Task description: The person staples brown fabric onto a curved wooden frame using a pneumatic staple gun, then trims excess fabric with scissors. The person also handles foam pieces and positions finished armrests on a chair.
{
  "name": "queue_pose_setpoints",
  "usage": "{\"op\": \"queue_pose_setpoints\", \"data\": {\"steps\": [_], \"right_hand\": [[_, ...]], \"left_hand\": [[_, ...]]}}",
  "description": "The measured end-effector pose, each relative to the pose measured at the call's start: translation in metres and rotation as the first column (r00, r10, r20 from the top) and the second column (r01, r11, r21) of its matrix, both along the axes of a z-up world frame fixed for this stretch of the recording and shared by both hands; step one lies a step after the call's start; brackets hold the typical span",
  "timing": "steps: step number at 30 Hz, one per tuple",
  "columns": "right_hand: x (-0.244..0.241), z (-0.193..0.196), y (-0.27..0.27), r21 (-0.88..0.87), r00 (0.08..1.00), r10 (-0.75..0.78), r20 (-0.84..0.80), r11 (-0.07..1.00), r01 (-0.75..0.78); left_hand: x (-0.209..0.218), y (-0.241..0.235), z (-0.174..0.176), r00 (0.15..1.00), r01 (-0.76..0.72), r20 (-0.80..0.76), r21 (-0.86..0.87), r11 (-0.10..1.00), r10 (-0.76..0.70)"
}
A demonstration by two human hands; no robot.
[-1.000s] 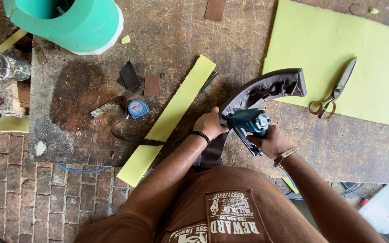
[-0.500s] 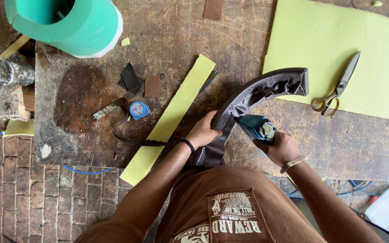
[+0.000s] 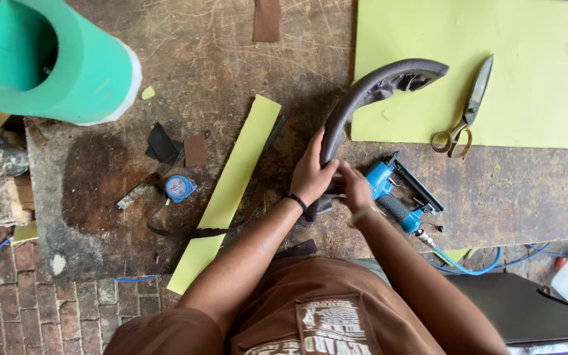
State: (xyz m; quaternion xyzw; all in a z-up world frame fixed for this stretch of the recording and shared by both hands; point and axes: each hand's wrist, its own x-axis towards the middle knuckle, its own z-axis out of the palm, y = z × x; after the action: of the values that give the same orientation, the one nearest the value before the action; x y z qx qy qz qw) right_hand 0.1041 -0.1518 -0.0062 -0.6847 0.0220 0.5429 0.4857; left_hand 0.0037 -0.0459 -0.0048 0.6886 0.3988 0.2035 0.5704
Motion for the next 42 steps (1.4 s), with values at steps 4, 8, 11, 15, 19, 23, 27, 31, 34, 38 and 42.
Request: {"op": "queue_pose_setpoints", "data": {"steps": [4,8,11,15,19,23,27,31,34,38,42], "right_hand": [[-0.001,-0.044,0.030,0.085,0.903,-0.269,-0.336,0.946,0.313],[-0.013,-0.069,0.025,0.028,0.920,-0.167,0.355,0.985,0.169],[-0.021,-0.090,0.027,-0.055,0.864,-0.083,0.496,0.990,0.127],[-0.022,-0.110,0.019,0.033,0.858,-0.105,0.503,0.994,0.102],[-0.024,-0.126,0.038,0.122,0.904,-0.152,0.400,0.986,0.112],[-0.018,-0.104,0.036,0.096,0.861,-0.139,0.489,0.990,0.105],[-0.003,-0.047,0.040,-0.148,0.738,0.281,0.614,0.959,-0.242],[0.035,0.029,-0.033,-0.369,0.377,0.537,0.755,0.822,-0.433],[0.063,0.043,-0.081,-0.612,0.086,0.681,0.728,0.700,-0.368],[0.056,0.022,-0.096,-0.672,0.130,0.755,0.643,0.637,-0.376],[0.061,0.036,-0.078,-0.635,0.442,0.697,0.564,0.709,-0.307]], "left_hand": [[-0.032,-0.017,-0.015,0.962,0.111,0.270,-0.234,0.966,-0.045],[-0.058,-0.032,-0.027,0.897,0.144,0.427,-0.532,0.834,0.118],[-0.056,-0.039,-0.031,0.939,0.084,0.340,-0.389,0.917,0.058],[-0.046,-0.042,-0.013,0.983,0.019,0.178,-0.384,0.923,0.054],[-0.051,-0.022,0.017,0.997,0.077,0.002,0.003,0.997,-0.077],[-0.032,-0.025,0.036,0.913,0.125,-0.370,-0.146,0.981,-0.171],[-0.026,-0.015,0.028,0.903,0.065,-0.421,-0.069,0.995,-0.089],[-0.056,0.021,0.004,0.887,0.045,-0.452,-0.124,0.991,-0.097],[-0.060,0.032,-0.016,0.880,0.093,-0.467,-0.006,0.996,-0.085],[-0.063,0.031,-0.024,0.855,0.104,-0.510,-0.008,0.995,-0.093],[-0.064,0.031,-0.019,0.855,0.130,-0.508,0.015,0.991,-0.104]]}}
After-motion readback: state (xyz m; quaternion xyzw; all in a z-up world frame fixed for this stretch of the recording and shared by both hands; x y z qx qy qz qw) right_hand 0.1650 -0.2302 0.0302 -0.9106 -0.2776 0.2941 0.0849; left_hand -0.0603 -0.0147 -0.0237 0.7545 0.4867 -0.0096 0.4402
